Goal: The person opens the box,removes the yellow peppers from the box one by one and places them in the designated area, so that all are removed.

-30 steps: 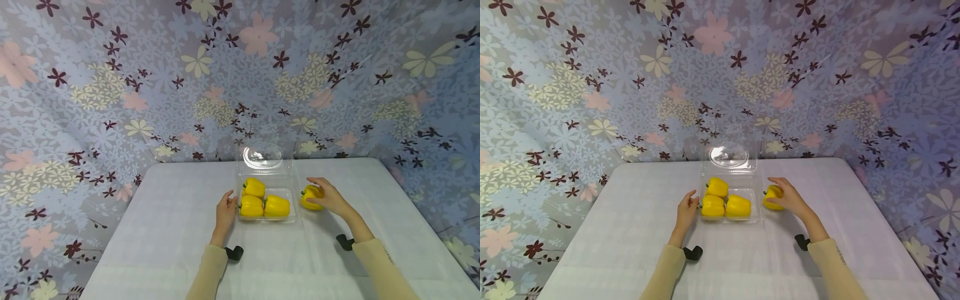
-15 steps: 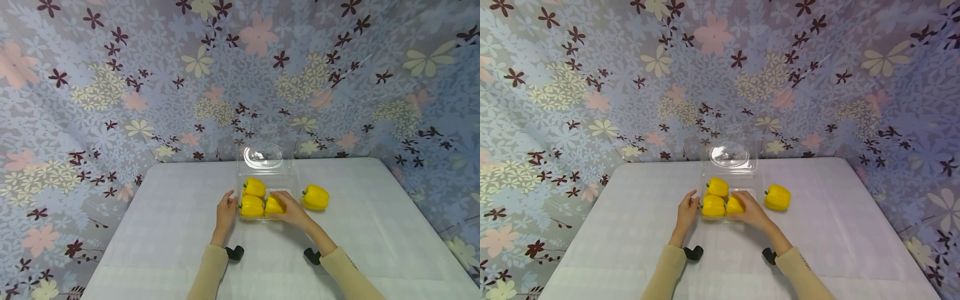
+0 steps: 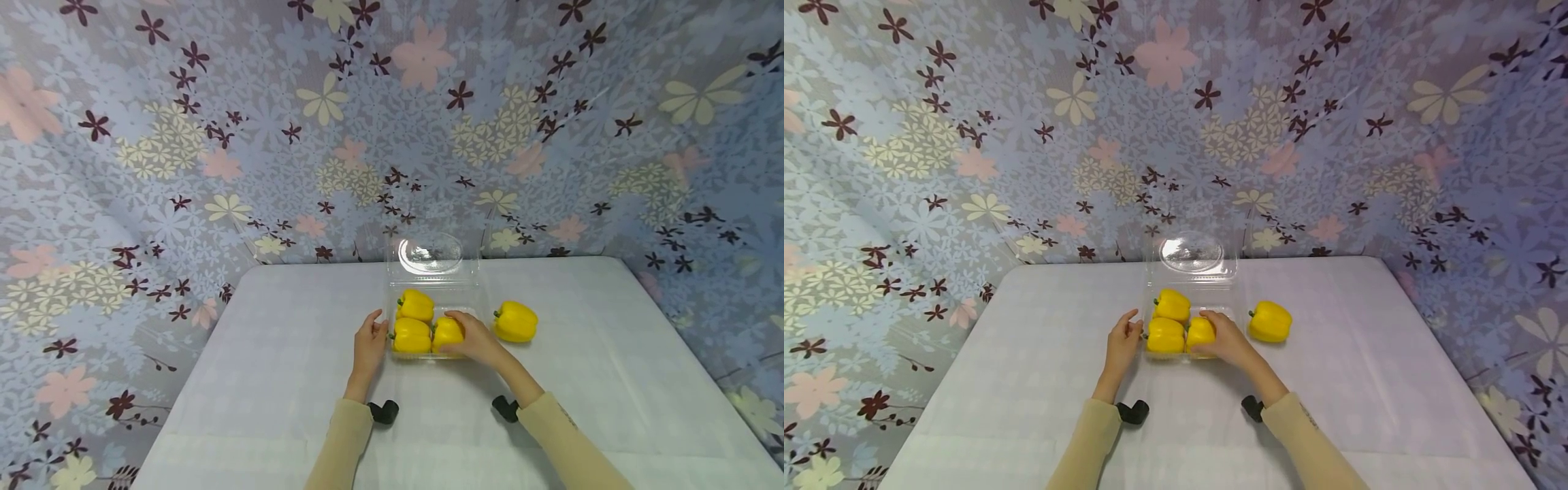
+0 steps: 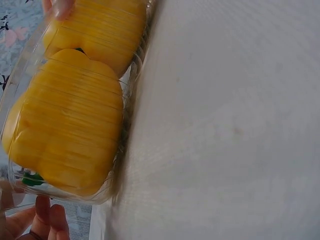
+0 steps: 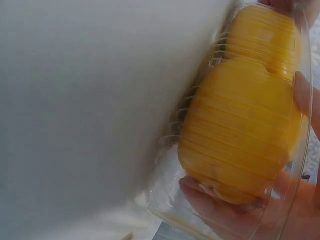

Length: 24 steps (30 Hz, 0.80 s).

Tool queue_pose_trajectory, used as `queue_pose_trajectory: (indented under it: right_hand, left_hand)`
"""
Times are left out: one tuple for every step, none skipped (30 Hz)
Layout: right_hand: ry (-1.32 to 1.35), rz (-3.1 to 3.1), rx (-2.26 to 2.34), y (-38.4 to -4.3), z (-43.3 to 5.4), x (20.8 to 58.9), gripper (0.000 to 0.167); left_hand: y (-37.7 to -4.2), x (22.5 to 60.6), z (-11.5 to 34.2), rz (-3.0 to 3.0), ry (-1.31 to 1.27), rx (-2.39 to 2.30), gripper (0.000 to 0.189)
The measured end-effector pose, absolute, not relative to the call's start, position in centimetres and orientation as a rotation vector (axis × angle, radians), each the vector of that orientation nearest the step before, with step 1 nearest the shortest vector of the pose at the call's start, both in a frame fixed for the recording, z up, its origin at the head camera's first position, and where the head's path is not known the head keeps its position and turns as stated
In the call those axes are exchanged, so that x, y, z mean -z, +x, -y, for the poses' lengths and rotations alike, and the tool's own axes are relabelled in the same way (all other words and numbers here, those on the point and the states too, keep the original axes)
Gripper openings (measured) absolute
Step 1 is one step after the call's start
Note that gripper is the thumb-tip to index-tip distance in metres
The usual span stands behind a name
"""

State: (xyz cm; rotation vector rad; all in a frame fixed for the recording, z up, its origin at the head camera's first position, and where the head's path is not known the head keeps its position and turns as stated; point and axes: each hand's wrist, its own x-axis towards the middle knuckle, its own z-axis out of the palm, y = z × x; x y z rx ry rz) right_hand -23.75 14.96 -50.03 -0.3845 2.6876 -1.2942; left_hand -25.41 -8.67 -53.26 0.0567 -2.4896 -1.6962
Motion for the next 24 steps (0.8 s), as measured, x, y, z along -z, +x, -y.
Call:
queue_pose_trajectory:
  right_hand:
    - [-0.390, -2.694, 1.287, -23.8, -15.0, 49.9, 0.079]
    - [-0.400, -2.696, 1.287, -23.9, -14.9, 49.8, 0.079]
    - [-0.412, -2.709, 1.272, -23.9, -14.9, 49.8, 0.078]
    - [-0.415, -2.714, 1.272, -23.9, -14.9, 49.8, 0.078]
    - [-0.414, -2.717, 1.275, -24.0, -14.9, 49.7, 0.077]
    - [-0.411, -2.721, 1.275, -24.0, -14.9, 49.7, 0.077]
    - [-0.403, -2.726, 1.276, -24.0, -14.9, 49.7, 0.076]
    - [-0.395, -2.734, 1.276, -23.9, -14.9, 49.8, 0.076]
    - [-0.381, -2.741, 1.280, -23.9, -14.9, 49.8, 0.076]
    - [-0.358, -2.744, 1.292, -23.9, -14.9, 49.8, 0.076]
    - [-0.341, -2.751, 1.300, -23.9, -14.9, 49.7, 0.076]
    - [-0.332, -2.756, 1.306, -23.9, -14.9, 49.7, 0.077]
    - [-0.318, -2.761, 1.317, -23.9, -15.0, 49.5, 0.077]
    - [-0.305, -2.763, 1.331, -23.9, -15.1, 49.3, 0.078]
    - [-0.299, -2.761, 1.347, -23.9, -15.2, 49.1, 0.078]
    - [-0.295, -2.759, 1.360, -23.9, -15.3, 48.7, 0.078]
    - [-0.293, -2.759, 1.371, -23.9, -15.5, 48.4, 0.078]
    - [-0.292, -2.758, 1.384, -23.9, -15.8, 47.9, 0.077]
    - [-0.289, -2.763, 1.388, -24.0, -16.1, 47.5, 0.077]
    - [-0.288, -2.770, 1.387, -24.0, -16.5, 47.0, 0.077]
    - [-0.286, -2.776, 1.386, -24.0, -16.9, 46.6, 0.076]
    - [-0.273, -2.785, 1.384, -24.0, -17.4, 46.2, 0.076]
    - [-0.266, -2.796, 1.381, -24.0, -18.0, 45.8, 0.076]
    - [-0.256, -2.803, 1.384, -24.0, -18.7, 45.6, 0.076]
  left_hand:
    - [-25.4, 53.2, 8.7, 2.489, 0.058, 1.694, 0.037]
    - [-25.4, 53.2, 8.7, 2.490, 0.060, 1.692, 0.037]
    - [-25.4, 53.2, 8.7, 2.490, 0.060, 1.691, 0.037]
    - [-25.4, 53.2, 8.7, 2.491, 0.059, 1.690, 0.037]
    - [-25.3, 53.1, 8.7, 2.490, 0.051, 1.687, 0.037]
    - [-25.3, 53.1, 8.7, 2.490, 0.047, 1.686, 0.037]
    - [-25.3, 53.1, 8.7, 2.488, 0.044, 1.686, 0.037]
    - [-25.3, 53.1, 8.7, 2.487, 0.039, 1.685, 0.038]
    - [-25.3, 53.1, 8.8, 2.486, 0.036, 1.687, 0.038]
    - [-25.3, 53.1, 8.8, 2.486, 0.032, 1.687, 0.038]
    - [-25.3, 53.1, 8.8, 2.485, 0.030, 1.691, 0.038]
    - [-25.3, 53.0, 8.8, 2.486, 0.035, 1.696, 0.038]
    - [-25.3, 53.0, 8.8, 2.487, 0.035, 1.698, 0.038]
    - [-25.3, 53.0, 8.8, 2.491, 0.035, 1.697, 0.038]
    - [-25.3, 53.0, 8.8, 2.494, 0.036, 1.698, 0.038]
    - [-25.3, 53.0, 8.8, 2.499, 0.036, 1.696, 0.038]
    - [-25.3, 53.0, 8.8, 2.500, 0.036, 1.695, 0.038]
    - [-25.3, 53.0, 8.8, 2.500, 0.033, 1.692, 0.038]
    - [-25.3, 53.0, 8.8, 2.500, 0.028, 1.689, 0.038]
    - [-25.3, 53.0, 8.8, 2.499, 0.026, 1.690, 0.038]
    - [-25.3, 53.0, 8.8, 2.497, 0.023, 1.688, 0.038]
    - [-25.3, 53.0, 8.9, 2.495, 0.023, 1.688, 0.038]
    - [-25.3, 53.0, 8.9, 2.494, 0.026, 1.687, 0.038]
    - [-25.3, 53.1, 8.9, 2.494, 0.025, 1.686, 0.038]
